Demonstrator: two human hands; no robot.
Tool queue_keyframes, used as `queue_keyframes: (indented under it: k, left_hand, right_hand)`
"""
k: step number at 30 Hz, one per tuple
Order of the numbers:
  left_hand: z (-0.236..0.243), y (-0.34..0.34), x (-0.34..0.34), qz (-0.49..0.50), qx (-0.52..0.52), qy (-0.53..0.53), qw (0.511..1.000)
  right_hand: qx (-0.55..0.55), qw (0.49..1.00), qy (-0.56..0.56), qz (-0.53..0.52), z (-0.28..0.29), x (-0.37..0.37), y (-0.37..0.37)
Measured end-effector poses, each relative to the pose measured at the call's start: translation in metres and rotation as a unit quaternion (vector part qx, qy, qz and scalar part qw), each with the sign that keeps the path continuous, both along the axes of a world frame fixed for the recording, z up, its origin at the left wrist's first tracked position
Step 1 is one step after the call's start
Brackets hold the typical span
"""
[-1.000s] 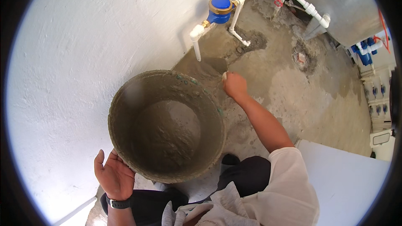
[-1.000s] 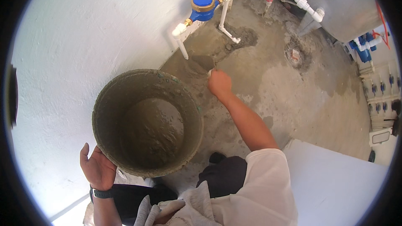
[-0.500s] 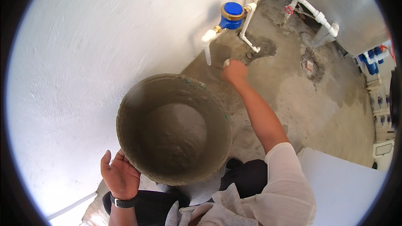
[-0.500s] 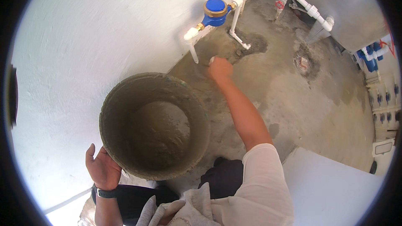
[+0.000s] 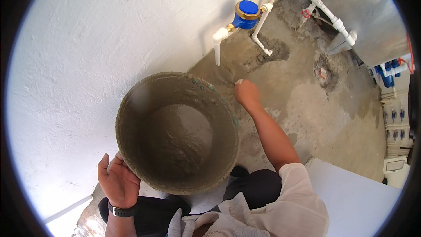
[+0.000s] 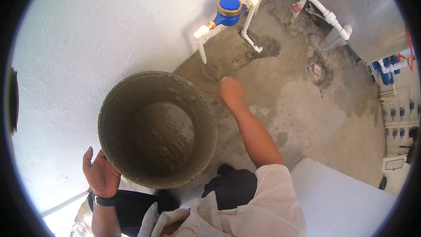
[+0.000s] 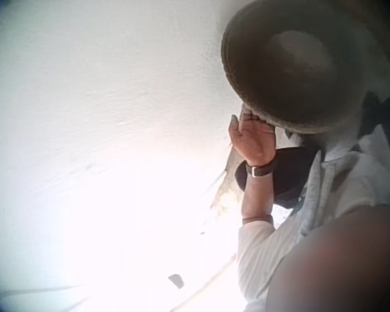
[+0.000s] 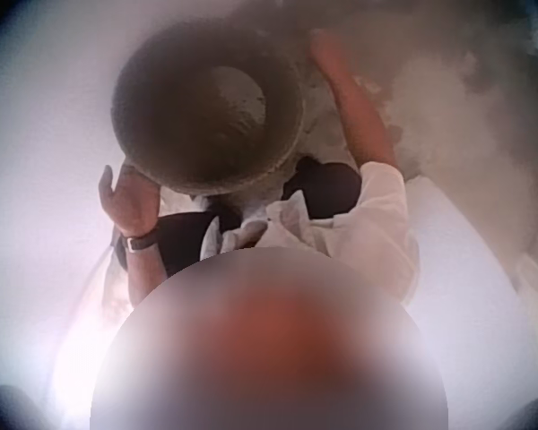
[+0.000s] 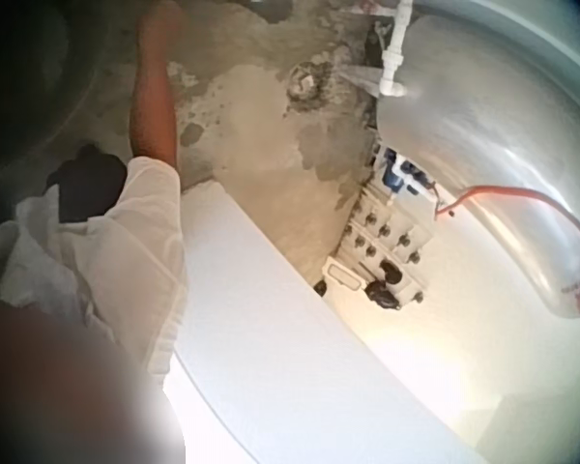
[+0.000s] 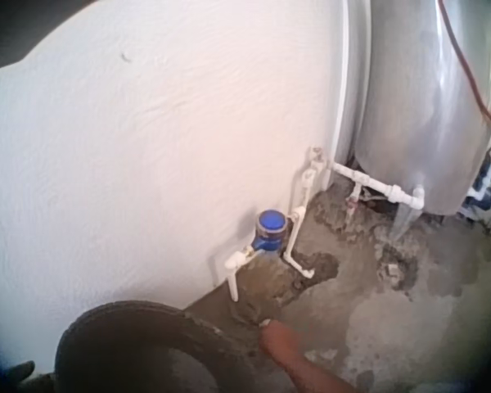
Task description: The person scoops cement from a bucket and applies it to the floor using a trowel, smoothing the surface around pipes and valves.
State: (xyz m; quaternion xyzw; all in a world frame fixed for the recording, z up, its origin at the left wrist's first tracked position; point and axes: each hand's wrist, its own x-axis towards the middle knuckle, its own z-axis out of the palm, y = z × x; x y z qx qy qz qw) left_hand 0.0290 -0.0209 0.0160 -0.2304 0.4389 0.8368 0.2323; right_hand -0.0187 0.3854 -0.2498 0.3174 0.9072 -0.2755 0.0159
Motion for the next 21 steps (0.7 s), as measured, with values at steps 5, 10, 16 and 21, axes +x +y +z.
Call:
queue_keyframes:
  k: [5,10,16,21]
  left_hand:
    - [0.001,0.005,0.002,0.016,-0.015,0.006,1.000]
    - [0.000,0.002,-0.001,0.005,-0.011,0.002,1.000]
    - [-0.004,-0.001,0.000,0.000,-0.005,0.005,1.000]
    - [-0.002,0.002,-0.001,0.020,-0.010,-0.008,1.000]
  right_hand:
    - [0.070,0.995,-0.001,0.077,-0.003,-0.041,0.016]
    - [0.165,0.976,0.020,0.144,0.003,-0.068,0.051]
    - [0.165,0.965,-0.015,0.204,0.016,-0.082,0.072]
    - [0.169,0.967,0.003,0.189,0.017,-0.071,0.065]
